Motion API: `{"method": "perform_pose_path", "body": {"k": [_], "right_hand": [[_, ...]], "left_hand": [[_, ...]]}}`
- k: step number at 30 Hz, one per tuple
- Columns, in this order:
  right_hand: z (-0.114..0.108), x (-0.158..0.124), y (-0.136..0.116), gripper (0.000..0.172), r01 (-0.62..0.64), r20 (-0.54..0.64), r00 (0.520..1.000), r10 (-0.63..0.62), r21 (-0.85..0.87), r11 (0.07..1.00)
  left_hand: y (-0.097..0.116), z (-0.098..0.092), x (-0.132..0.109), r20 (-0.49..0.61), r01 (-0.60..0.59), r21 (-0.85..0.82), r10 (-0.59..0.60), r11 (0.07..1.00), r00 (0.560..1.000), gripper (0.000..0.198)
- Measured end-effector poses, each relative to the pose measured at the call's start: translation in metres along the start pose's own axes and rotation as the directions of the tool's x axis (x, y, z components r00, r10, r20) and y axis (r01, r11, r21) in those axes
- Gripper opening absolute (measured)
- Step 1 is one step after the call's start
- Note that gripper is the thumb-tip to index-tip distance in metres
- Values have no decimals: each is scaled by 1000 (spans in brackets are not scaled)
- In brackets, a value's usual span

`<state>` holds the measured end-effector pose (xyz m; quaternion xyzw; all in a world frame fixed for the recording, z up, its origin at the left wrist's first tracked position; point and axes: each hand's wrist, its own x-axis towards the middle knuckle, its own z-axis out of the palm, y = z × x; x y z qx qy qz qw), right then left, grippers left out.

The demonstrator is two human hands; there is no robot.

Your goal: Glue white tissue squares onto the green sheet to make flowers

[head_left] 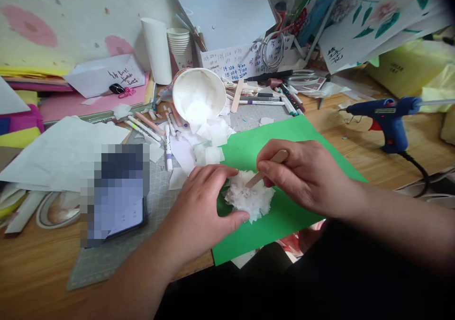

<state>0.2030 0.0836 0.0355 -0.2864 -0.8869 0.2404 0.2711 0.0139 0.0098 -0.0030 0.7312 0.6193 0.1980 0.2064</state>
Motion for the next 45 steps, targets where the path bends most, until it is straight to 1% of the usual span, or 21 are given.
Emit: {"method": "perform_pose_path", "body": {"k": [4, 10, 16, 18, 20, 22, 23, 24, 25, 26, 27, 29, 31, 33, 34, 36, 38, 39, 41, 43, 45], "right_hand": [[-5, -7, -2, 18, -7, -46, 999, 10, 60, 998], [-6, -12, -3, 16, -9, -37, 999, 12, 84, 996], [-5, -8, -3, 13, 48, 75, 996, -44, -57, 997], [-3, -6, -5, 13, 79, 96, 993, -69, -101, 992], [-2, -4, -5, 13, 76, 104, 992, -64, -115, 991], [-2, -4, -4, 13, 37, 105, 994, -33, -41, 998], [-4, -4, -2, 13, 2, 88, 996, -5, 38, 999], [-7, -5, 0, 13, -41, 41, 999, 35, 143, 989], [-11, -6, 2, 14, -78, -42, 995, 93, 267, 961], [-17, -8, 4, 15, -112, -133, 975, 177, 391, 914], [-23, -11, 6, 15, -134, -219, 936, 276, 502, 854], [-37, -16, 9, 14, -137, -341, 828, 445, 646, 751], [-50, -24, 12, 13, -93, -425, 747, 512, 695, 713], [-60, -33, 15, 12, -47, -494, 700, 516, 688, 724], [-65, -38, 16, 12, -43, -514, 690, 510, 674, 737], [-72, -47, 19, 13, -71, -519, 697, 495, 637, 768], [-76, -56, 23, 13, -100, -497, 735, 461, 594, 798], [-77, -59, 25, 12, -113, -475, 757, 448, 580, 807], [-76, -65, 29, 11, -152, -402, 817, 413, 541, 827], [-72, -67, 30, 16, -190, -289, 883, 370, 499, 845], [-67, -67, 28, 21, -194, -179, 943, 281, 390, 900]], "left_hand": [[-1, 2, 1, -21, -7, 3, 7, 1000, 1000, 51], [1, 1, 1, -25, -8, 16, 9, 1000, 1000, 49], [-2, 3, 1, -34, -7, 17, 7, 1000, 999, 50], [-3, 4, 1, -39, -6, 12, 6, 1000, 999, 52], [-3, 2, 1, -26, -2, 4, 2, 1000, 1000, 53], [-2, -1, 2, 2, 1, -2, -1, 1000, 1000, 53], [-2, -3, 2, 18, 3, -5, -3, 1000, 1000, 54], [-1, -5, 2, 34, 5, -7, -5, 1000, 999, 55], [-1, -7, 2, 45, 8, -9, -8, 1000, 999, 55], [-1, -9, 2, 54, 13, -14, -12, 1000, 998, 55], [-2, -10, 2, 57, 19, -26, -17, 999, 998, 54], [-4, -12, -1, 33, 21, -73, -19, 997, 999, 49], [-6, -12, -6, -39, -9, -105, 5, 994, 999, 40], [-6, -11, -12, -108, -53, -60, 46, 997, 993, 36], [-5, -11, -15, -110, -60, -13, 59, 998, 992, 39], [0, -8, -17, -38, -37, 83, 40, 996, 998, 56], [7, -4, -16, 54, 3, 154, -11, 988, 998, 74], [11, -2, -15, 79, 9, 182, -23, 983, 997, 79], [18, 1, -12, 84, -7, 221, -12, 975, 996, 81], [21, 4, -11, 74, -34, 240, 16, 970, 997, 80], [21, 3, -13, 16, -64, 246, 62, 967, 998, 77]]}}
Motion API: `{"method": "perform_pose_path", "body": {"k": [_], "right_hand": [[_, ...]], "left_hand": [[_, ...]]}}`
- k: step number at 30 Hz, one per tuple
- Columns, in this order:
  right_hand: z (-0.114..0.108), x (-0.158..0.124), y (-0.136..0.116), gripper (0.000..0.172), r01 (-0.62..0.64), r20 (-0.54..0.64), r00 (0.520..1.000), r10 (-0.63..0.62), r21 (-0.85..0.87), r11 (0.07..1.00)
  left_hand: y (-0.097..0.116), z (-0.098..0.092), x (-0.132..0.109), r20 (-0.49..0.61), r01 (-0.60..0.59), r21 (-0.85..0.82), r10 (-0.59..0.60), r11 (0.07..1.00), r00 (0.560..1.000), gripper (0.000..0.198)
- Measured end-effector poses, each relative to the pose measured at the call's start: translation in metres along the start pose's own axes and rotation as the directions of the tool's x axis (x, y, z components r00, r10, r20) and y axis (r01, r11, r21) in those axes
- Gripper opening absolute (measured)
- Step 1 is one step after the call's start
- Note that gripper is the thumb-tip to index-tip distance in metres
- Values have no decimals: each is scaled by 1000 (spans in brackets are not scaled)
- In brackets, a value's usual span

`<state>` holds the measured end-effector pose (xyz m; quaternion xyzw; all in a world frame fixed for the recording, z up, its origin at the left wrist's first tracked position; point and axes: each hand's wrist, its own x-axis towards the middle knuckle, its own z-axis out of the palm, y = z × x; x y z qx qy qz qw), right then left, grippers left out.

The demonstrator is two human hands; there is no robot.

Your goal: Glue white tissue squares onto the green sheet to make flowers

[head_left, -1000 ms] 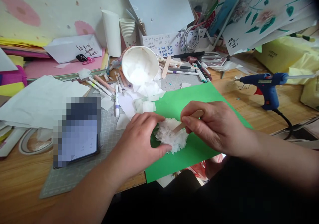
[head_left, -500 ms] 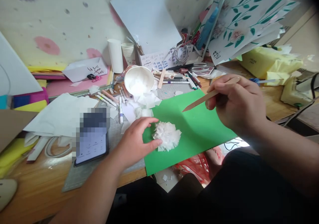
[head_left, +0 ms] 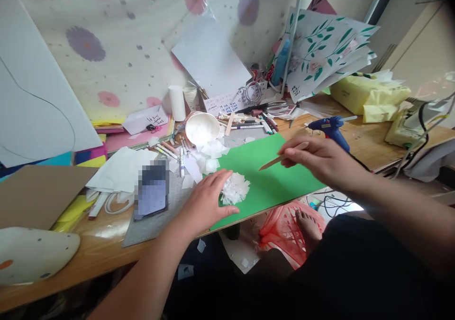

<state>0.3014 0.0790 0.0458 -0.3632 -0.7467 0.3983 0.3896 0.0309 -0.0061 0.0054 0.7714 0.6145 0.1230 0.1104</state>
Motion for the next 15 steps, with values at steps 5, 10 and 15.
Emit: {"method": "perform_pose_path", "body": {"k": [5, 10, 15], "right_hand": [[7, 0, -10, 27, 282, 159, 958, -241, -335, 899], [-1, 1, -8, 19, 291, 124, 956, -266, -272, 917], [-4, 1, -11, 15, 269, -38, 960, -279, -168, 948]], "left_hand": [[-12, -13, -14, -314, 8, 9, -5, 1000, 949, 32], [-22, -22, -64, -530, 145, -56, -152, 988, 834, 16], [-30, 24, -142, 84, 32, 75, -38, 997, 996, 16]]}}
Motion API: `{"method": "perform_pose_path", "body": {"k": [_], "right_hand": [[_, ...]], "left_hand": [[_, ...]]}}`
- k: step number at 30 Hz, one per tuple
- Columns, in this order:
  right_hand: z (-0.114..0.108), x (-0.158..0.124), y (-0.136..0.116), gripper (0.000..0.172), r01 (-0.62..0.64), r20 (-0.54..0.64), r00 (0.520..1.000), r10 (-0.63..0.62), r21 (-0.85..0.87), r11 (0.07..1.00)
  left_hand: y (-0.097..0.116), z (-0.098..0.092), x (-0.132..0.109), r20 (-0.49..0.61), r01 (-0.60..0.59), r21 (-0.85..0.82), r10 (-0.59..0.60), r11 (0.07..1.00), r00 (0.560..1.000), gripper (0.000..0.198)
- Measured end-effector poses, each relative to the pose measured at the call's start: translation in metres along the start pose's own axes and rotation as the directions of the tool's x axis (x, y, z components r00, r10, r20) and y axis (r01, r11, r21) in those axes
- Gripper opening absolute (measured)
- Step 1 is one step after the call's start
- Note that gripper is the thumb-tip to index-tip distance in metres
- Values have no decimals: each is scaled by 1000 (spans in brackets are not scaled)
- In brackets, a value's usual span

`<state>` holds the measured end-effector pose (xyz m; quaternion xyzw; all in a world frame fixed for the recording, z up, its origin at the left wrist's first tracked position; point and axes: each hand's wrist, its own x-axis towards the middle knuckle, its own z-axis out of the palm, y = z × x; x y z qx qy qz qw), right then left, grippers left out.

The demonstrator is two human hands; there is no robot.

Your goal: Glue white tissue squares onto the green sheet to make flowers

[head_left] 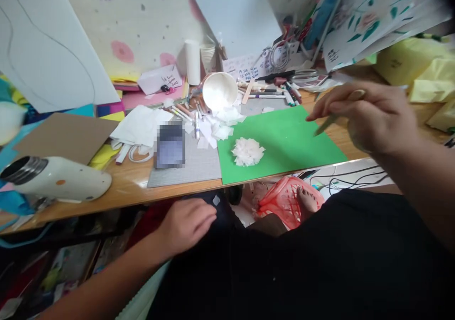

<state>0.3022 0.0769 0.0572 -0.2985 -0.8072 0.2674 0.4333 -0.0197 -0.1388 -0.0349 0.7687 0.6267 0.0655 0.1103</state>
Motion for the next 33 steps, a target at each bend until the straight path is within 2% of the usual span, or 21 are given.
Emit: {"method": "perform_pose_path", "body": {"k": [1, 4, 5, 7, 9, 11, 14, 17, 19, 20, 21, 22, 23, 25, 26, 27, 29, 30, 33], "right_hand": [[0, 1, -3, 17, 10, -29, 1000, -10, 9, 1000], [4, 2, -13, 21, 20, -103, 995, -17, 29, 999], [6, 3, -15, 21, 5, -124, 992, -2, 19, 1000], [11, 5, -19, 20, -34, -138, 990, 28, -45, 998], [15, 7, -19, 18, -51, -109, 993, 39, -109, 993], [20, 11, -16, 17, -42, -30, 999, 38, -171, 984], [27, 16, -4, 19, -11, 160, 985, 63, -309, 951], [32, 20, 12, 18, 53, 382, 917, 115, -403, 914], [32, 22, 22, 19, 101, 503, 853, 142, -426, 899], [32, 24, 27, 21, 123, 552, 820, 153, -430, 894], [31, 27, 31, 23, 142, 592, 789, 161, -432, 891], [30, 28, 34, 25, 158, 627, 761, 168, -431, 888], [28, 30, 37, 28, 174, 657, 734, 174, -428, 887], [26, 29, 41, 36, 198, 706, 684, 184, -423, 884], [24, 27, 43, 40, 211, 725, 662, 190, -424, 881], [23, 23, 44, 44, 230, 742, 641, 194, -427, 874], [20, 14, 47, 47, 289, 776, 603, 186, -429, 856], [18, 10, 48, 48, 322, 794, 584, 172, -420, 848], [11, 1, 50, 45, 373, 838, 532, 123, -362, 854]], "left_hand": [[-2, 16, -9, 58, 32, 15, -33, 999, 998, 16], [-14, 61, -16, 109, 223, 126, -237, 967, 965, 44], [-17, 74, -11, 120, 265, 152, -284, 952, 951, 46], [-20, 93, 7, 135, 310, 178, -336, 934, 932, 33], [-15, 104, 30, 201, 272, 154, -299, 950, 933, 32], [-2, 106, 51, 313, 165, 84, -183, 983, 932, 33], [20, 94, 68, 409, -75, -77, 100, 994, 907, 29], [33, 58, 66, 398, -247, -222, 319, 943, 860, 46], [35, 24, 59, 390, -257, -293, 361, 921, 847, 49], [35, 6, 56, 419, -194, -377, 353, 906, 837, 46], [35, -12, 54, 462, -133, -436, 348, 890, 816, 43], [35, -29, 53, 496, -118, -468, 371, 876, 785, 37], [34, -43, 54, 496, -124, -482, 387, 867, 777, 28], [31, -63, 64, 390, -132, -471, 340, 872, 856, 18], [28, -68, 72, 269, -138, -440, 277, 887, 922, 20], [24, -71, 82, 136, -131, -389, 197, 912, 971, 22], [15, -69, 106, -72, -83, -253, 67, 964, 995, 28], [11, -66, 119, -104, -62, -177, 44, 982, 994, 30], [0, -56, 149, -51, -78, 12, 79, 997, 996, 38]]}}
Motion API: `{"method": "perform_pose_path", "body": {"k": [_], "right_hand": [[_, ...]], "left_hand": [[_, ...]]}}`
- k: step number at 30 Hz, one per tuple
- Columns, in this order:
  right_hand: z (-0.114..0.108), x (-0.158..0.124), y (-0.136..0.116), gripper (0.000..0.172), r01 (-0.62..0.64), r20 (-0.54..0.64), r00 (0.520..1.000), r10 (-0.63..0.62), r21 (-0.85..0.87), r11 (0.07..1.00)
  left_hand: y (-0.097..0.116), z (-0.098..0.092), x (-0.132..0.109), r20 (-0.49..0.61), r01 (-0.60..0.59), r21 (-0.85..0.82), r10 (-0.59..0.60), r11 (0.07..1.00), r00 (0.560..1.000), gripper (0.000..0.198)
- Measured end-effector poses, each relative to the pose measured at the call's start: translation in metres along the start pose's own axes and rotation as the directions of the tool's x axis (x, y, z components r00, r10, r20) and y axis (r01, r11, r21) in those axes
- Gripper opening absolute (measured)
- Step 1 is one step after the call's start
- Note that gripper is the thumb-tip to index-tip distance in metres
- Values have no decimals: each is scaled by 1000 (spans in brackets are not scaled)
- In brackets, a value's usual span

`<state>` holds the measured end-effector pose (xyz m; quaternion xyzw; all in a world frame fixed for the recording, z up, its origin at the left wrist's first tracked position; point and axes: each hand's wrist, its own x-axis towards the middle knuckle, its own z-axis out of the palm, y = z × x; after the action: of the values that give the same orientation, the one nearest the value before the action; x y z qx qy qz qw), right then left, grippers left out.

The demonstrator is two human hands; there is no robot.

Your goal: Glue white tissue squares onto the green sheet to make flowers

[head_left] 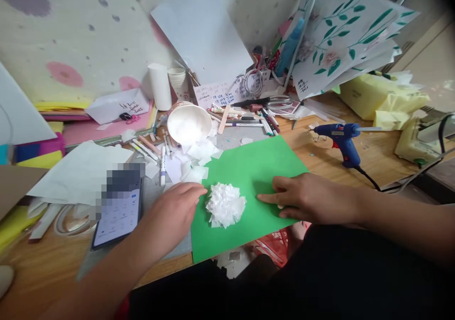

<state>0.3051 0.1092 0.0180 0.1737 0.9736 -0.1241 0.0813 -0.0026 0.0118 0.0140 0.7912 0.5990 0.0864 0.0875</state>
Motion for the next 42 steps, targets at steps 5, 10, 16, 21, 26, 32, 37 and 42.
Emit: {"method": "perform_pose_path", "body": {"k": [5, 10, 16, 21, 26, 32, 37, 42], "right_hand": [[-2, -2, 2, 40, 0, 6, 1000, 0, 53, 999], [3, 3, 1, 40, -32, 9, 999, 31, 49, 998], [9, 6, 0, 42, -44, -58, 997, 40, -55, 998], [11, 8, 14, 48, -247, -124, 965, 232, -129, 960], [12, 9, 21, 43, -316, -146, 942, 302, -84, 945], [11, 16, 17, 26, -211, -213, 941, 262, 233, 949], [7, 31, 12, 15, -265, -176, 934, 311, 243, 933], [5, 42, 6, 17, -267, -153, 946, 286, 134, 954]], "left_hand": [[-12, 5, 28, 66, -45, 172, 34, 984, 997, 43], [-29, -1, 61, 131, -38, 225, 8, 974, 991, 44], [-48, -12, 105, 130, 38, 311, -83, 950, 988, 41], [-61, -11, 114, 49, 109, 301, -130, 947, 990, 39], [-54, -15, 99, -37, 114, 299, -108, 947, 993, 32], [-35, -32, 68, -113, 262, 365, -237, 893, 965, 26], [-33, -27, 46, -60, 354, 370, -358, 859, 932, 22], [-25, -11, 47, -42, 317, 369, -325, 874, 945, 32]]}}
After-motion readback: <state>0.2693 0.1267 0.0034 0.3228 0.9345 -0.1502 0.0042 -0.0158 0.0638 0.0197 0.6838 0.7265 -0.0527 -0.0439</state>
